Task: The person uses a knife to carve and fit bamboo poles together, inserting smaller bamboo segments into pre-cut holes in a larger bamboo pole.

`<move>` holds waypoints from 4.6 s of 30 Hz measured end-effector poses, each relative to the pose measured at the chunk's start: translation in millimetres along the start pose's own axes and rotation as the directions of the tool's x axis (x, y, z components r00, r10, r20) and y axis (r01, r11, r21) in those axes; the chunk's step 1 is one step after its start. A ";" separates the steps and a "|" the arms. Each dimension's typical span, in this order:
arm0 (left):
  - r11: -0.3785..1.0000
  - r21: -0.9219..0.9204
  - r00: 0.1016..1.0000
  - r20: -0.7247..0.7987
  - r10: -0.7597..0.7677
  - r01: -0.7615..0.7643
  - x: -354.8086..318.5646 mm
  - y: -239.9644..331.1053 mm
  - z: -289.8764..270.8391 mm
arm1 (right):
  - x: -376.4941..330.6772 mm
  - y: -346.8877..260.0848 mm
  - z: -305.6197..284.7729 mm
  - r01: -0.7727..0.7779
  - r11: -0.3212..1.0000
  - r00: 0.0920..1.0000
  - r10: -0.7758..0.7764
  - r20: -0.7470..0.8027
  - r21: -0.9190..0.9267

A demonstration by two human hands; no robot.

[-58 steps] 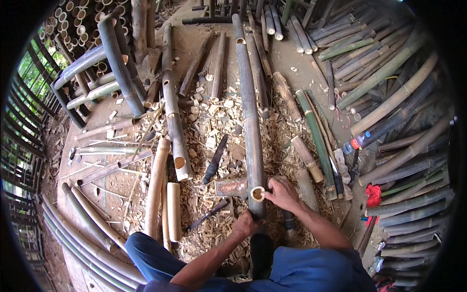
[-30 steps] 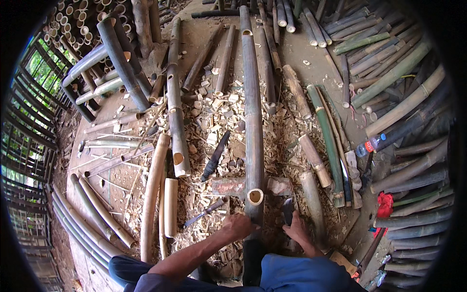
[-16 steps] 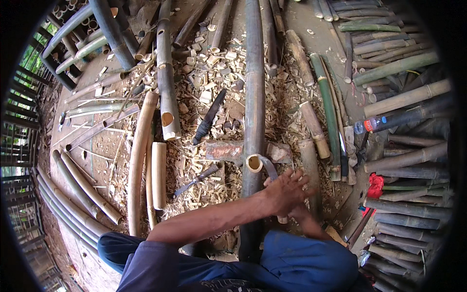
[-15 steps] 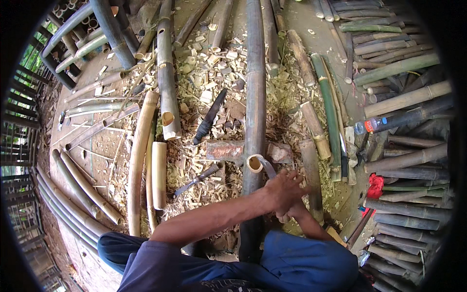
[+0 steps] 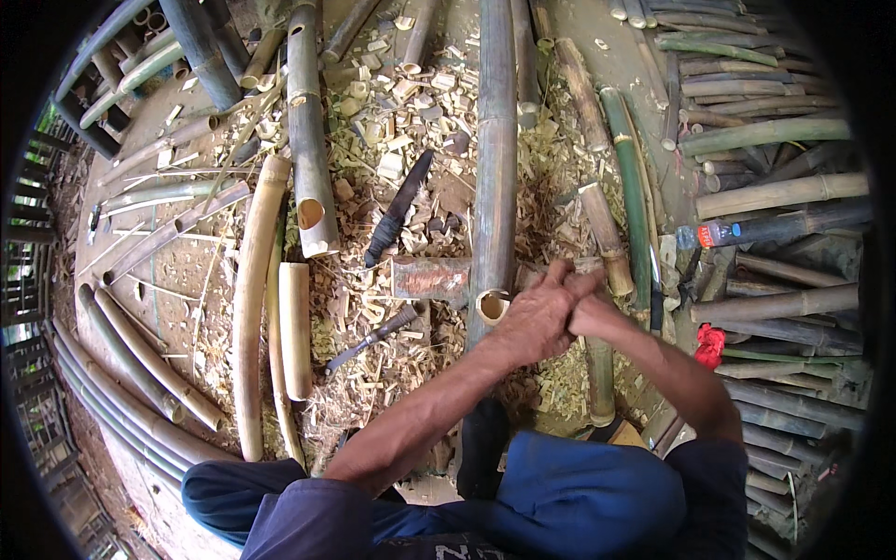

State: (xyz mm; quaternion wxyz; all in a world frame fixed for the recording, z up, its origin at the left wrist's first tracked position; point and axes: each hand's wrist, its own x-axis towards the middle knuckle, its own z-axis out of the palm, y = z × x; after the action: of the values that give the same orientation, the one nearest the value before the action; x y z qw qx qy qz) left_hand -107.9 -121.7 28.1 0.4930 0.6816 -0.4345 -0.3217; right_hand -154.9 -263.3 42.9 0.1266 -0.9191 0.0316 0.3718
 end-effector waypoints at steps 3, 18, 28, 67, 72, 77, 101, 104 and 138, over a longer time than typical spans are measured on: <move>1.000 0.008 0.978 -0.210 -0.001 0.003 -6.7 -0.3 -2.8 | 6.4 -0.9 -10.1 0.178 0.974 0.961 -0.203 -0.188 -0.141; 0.991 0.036 0.845 -0.527 -0.088 0.126 -20.5 0.3 74.3 | 2.9 19.7 4.7 0.425 0.859 0.893 -0.450 -0.023 -0.285; 0.950 0.254 0.904 0.336 -0.264 0.183 -32.2 -0.2 19.7 | 0.8 -10.0 124.8 -0.013 0.922 1.000 0.019 -0.012 0.387; 0.609 0.685 0.754 0.132 -0.644 0.400 -138.4 19.5 -50.7 | 1.4 -61.2 125.9 -0.330 -0.736 0.926 -0.374 0.052 0.591; 0.644 0.747 0.742 0.335 -0.580 0.166 -80.9 58.4 -116.8 | -0.1 -93.4 127.5 -0.293 -0.913 0.932 -0.338 -0.127 0.282; 0.659 0.602 0.669 0.261 -0.696 0.451 -117.0 24.5 -77.7 | -0.2 -67.9 115.2 -0.323 -0.753 0.939 -0.330 0.095 0.573; 0.439 0.108 0.452 -0.194 -0.871 0.892 -149.0 19.9 -76.1 | 31.0 -82.9 77.9 -0.267 -0.519 0.950 -0.284 0.131 0.812; 0.509 0.431 0.643 -0.266 -0.718 0.746 -115.2 44.1 -91.8 | 26.1 -77.2 76.2 -0.230 -0.700 0.968 -0.240 0.081 0.676; 0.477 0.723 0.806 -0.187 -0.562 0.500 -69.2 52.9 -99.2 | 29.6 -82.2 110.4 -0.156 -0.941 0.966 -0.209 -0.155 0.300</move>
State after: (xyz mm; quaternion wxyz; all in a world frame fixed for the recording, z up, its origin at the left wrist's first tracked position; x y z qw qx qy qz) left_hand -65.2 -27.0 109.6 0.0298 0.9082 -0.3119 -0.2775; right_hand -195.5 -154.6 -36.7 0.9571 0.0233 0.2722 0.0962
